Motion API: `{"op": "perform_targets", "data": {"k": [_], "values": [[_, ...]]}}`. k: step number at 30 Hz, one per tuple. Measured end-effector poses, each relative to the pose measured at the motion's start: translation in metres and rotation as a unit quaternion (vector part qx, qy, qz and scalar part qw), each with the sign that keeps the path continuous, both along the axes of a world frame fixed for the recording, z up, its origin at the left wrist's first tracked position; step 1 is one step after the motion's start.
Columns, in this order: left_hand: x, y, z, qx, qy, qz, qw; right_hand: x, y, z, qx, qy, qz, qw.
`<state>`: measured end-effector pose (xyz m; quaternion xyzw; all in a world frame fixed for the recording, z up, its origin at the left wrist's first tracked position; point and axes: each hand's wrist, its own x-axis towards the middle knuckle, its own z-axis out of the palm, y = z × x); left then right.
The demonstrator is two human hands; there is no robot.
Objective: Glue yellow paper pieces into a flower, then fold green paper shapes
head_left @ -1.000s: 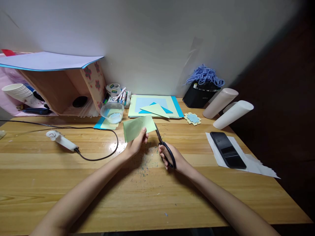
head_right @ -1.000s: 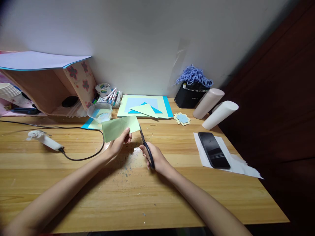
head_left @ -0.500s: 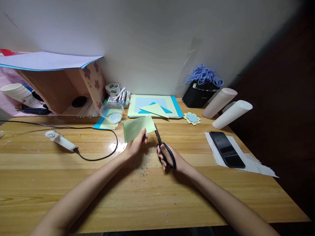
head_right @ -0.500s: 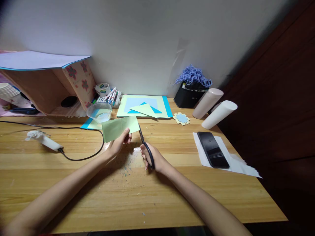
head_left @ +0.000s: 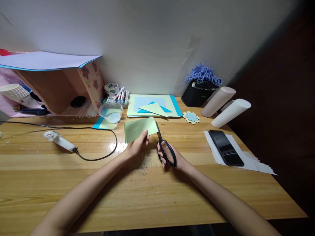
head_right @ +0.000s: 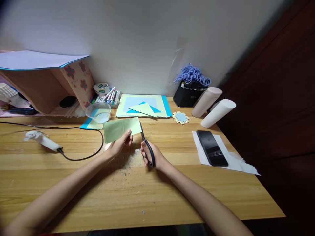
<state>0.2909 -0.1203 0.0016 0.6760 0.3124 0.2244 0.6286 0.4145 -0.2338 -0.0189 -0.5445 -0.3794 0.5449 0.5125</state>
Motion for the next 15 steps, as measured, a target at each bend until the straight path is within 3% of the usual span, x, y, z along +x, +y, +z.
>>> {"op": "perform_targets", "data": {"k": [15], "values": [[-0.001, 0.0, 0.003, -0.006, 0.024, -0.03, 0.999, -0.002, 0.0, -0.01, -0.017, 0.01, -0.046, 0.999]]}}
